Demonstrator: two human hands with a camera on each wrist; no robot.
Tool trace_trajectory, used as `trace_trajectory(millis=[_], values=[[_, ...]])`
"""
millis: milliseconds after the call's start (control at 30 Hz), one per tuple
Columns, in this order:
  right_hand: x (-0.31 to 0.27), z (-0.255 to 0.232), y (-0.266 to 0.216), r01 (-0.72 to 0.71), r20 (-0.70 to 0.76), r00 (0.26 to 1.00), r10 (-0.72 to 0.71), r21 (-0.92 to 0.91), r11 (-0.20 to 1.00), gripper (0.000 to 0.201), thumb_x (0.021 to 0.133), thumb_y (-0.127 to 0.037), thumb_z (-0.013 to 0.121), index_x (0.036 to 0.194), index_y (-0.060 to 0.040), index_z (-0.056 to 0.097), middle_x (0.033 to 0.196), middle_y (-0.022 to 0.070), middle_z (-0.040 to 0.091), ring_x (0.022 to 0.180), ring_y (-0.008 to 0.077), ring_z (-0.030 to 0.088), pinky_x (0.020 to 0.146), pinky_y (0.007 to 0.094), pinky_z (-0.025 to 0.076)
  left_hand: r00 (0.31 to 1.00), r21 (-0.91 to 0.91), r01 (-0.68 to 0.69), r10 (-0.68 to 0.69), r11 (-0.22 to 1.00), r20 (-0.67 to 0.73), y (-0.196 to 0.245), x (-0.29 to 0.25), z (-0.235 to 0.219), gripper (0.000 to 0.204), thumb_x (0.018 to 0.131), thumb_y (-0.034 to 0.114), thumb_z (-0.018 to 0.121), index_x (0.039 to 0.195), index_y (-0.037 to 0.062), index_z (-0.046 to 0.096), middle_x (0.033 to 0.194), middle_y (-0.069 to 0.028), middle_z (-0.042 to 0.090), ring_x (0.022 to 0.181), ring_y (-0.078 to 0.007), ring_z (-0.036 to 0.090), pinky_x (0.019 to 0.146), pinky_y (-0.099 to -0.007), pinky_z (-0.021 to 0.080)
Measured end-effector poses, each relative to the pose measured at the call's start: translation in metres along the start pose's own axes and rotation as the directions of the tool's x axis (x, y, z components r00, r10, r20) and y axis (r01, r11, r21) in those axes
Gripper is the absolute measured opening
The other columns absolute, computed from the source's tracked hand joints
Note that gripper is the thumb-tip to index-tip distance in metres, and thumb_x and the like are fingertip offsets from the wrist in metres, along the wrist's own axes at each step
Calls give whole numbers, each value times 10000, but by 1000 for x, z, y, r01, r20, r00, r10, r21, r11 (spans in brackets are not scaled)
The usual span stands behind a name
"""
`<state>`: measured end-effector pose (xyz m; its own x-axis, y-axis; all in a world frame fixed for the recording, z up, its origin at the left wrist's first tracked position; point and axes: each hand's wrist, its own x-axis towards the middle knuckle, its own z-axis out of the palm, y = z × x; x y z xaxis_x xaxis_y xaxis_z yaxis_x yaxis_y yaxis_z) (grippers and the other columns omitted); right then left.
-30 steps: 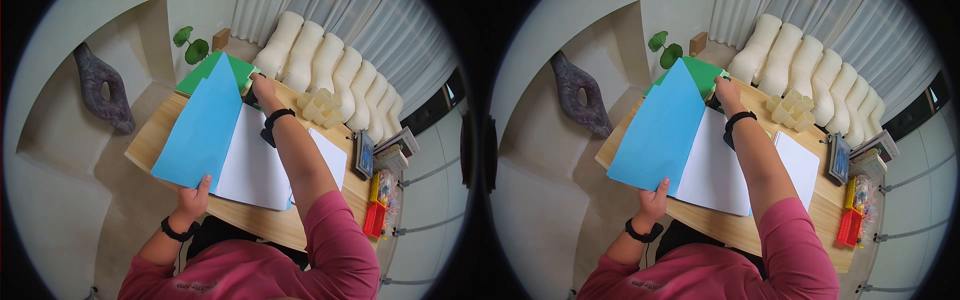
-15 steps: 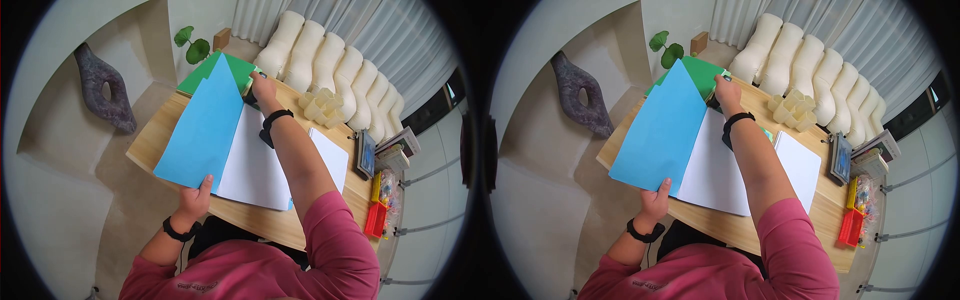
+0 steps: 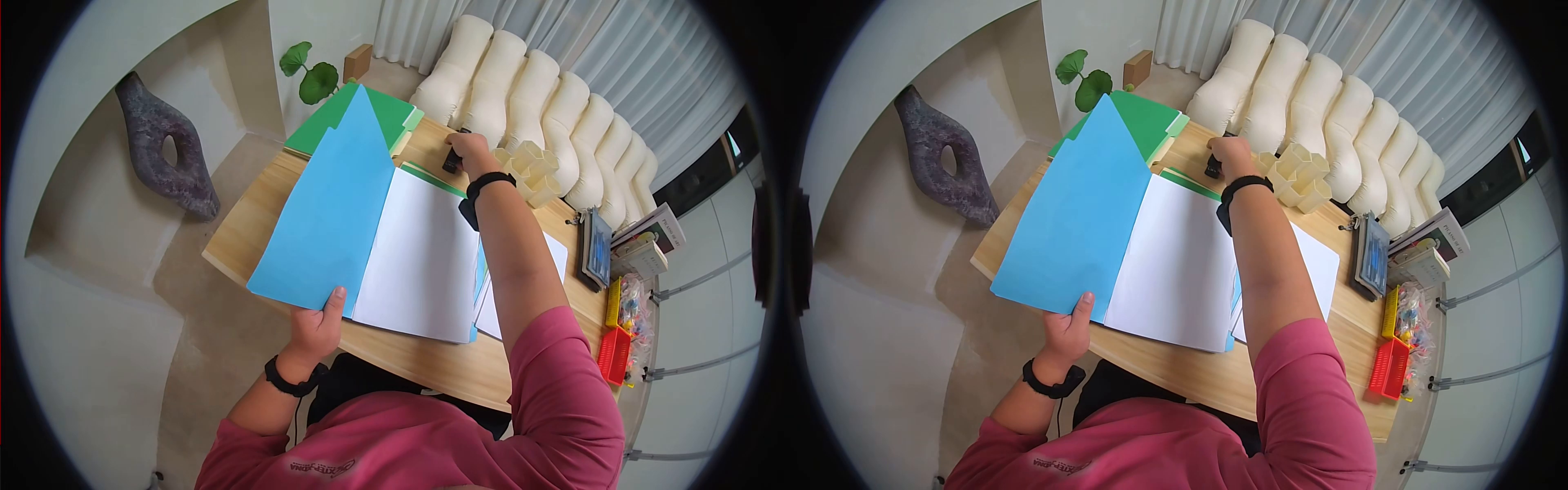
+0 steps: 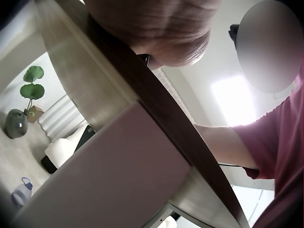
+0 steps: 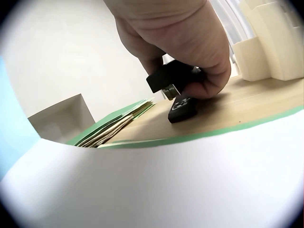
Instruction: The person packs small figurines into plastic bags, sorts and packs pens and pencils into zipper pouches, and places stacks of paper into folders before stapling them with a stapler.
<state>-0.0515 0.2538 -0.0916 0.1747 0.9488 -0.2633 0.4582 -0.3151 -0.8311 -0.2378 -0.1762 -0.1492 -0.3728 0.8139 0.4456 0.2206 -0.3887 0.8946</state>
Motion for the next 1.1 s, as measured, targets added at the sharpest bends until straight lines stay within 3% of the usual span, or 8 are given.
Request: trace_trajectory(millis=[100, 267, 667, 767, 800, 900, 1033, 1100], values=[[14, 2, 10, 11, -67, 998, -17, -90, 996, 348, 851, -240, 823, 1014, 54, 734, 969, 168, 739, 817, 295, 735, 667, 431, 599, 999, -19, 12, -12, 1000, 33, -2, -1, -3, 230, 1080, 34, 608, 1273, -74, 671, 1208, -107, 713, 1094, -195, 646, 1007, -354, 505], [-1, 0, 10, 124, -161, 973, -162, -225, 966, 371, 845, -195, 739, 1086, 87, 756, 1117, 308, 768, 1071, 406, 769, 944, 434, 588, 1000, 2, -2, 2, 1000, 4, -1, 0, 1, 209, 1075, 47, 618, 1232, -75, 681, 1149, -120, 722, 1035, -219, 656, 971, -369, 519], [-47, -38, -14, 239, -65, 964, -260, -230, 943, 575, 830, -469, 845, 1002, 71, 751, 986, 244, 781, 923, 380, 768, 874, 440, 586, 998, 27, 8, -10, 1000, 55, -2, 0, -3, 223, 1047, 62, 665, 1227, -66, 694, 1160, -137, 733, 1051, -281, 679, 970, -395, 528], [-51, -67, -9, 376, -161, 902, -401, -164, 912, 501, 839, -454, 857, 952, 15, 723, 790, 101, 726, 690, 211, 715, 605, 363, 547, 965, 193, -72, 19, 978, 260, 17, 10, -4, 412, 1074, 313, 673, 1274, -46, 694, 1212, -182, 732, 1102, -371, 689, 995, -430, 536], [-63, -85, -8, 332, -87, 939, -334, -39, 942, 433, 881, -429, 839, 989, -32, 704, 801, 51, 698, 647, 144, 672, 533, 309, 472, 947, 232, -237, 172, 943, 270, 30, 19, 0, 552, 1076, 460, 607, 1306, -36, 689, 1260, -206, 721, 1143, -406, 681, 1012, -447, 536], [-113, -138, -2, 287, -20, 958, -287, 121, 950, 462, 896, -436, 813, 1057, -16, 706, 919, 101, 739, 698, 177, 718, 592, 364, 517, 876, 267, -435, 337, 860, 344, 29, 22, -2, 873, 1059, 750, 406, 1392, -16, 662, 1398, -246, 680, 1273, -439, 659, 1050, -473, 536], [-176, -192, 29, 203, 152, 965, -215, 90, 975, 420, 950, -428, 778, 1103, -45, 696, 926, 52, 711, 741, 173, 727, 556, 319, 469, 951, 159, -243, 203, 957, 232, 21, 9, 0, 777, 1044, 669, 561, 1383, -23, 662, 1348, -217, 696, 1091, -338, 699, 949, -410, 558], [-220, -205, 45, 190, 225, 957, -184, -6, 982, 408, 969, -441, 761, 1080, -54, 697, 936, 48, 715, 756, 170, 734, 555, 302, 471, 994, 350, 13, -49, 937, 95, 17, 7, 8, 618, 1029, 509, 696, 1331, -29, 677, 1281, -200, 701, 994, -301, 689, 888, -382, 560]])
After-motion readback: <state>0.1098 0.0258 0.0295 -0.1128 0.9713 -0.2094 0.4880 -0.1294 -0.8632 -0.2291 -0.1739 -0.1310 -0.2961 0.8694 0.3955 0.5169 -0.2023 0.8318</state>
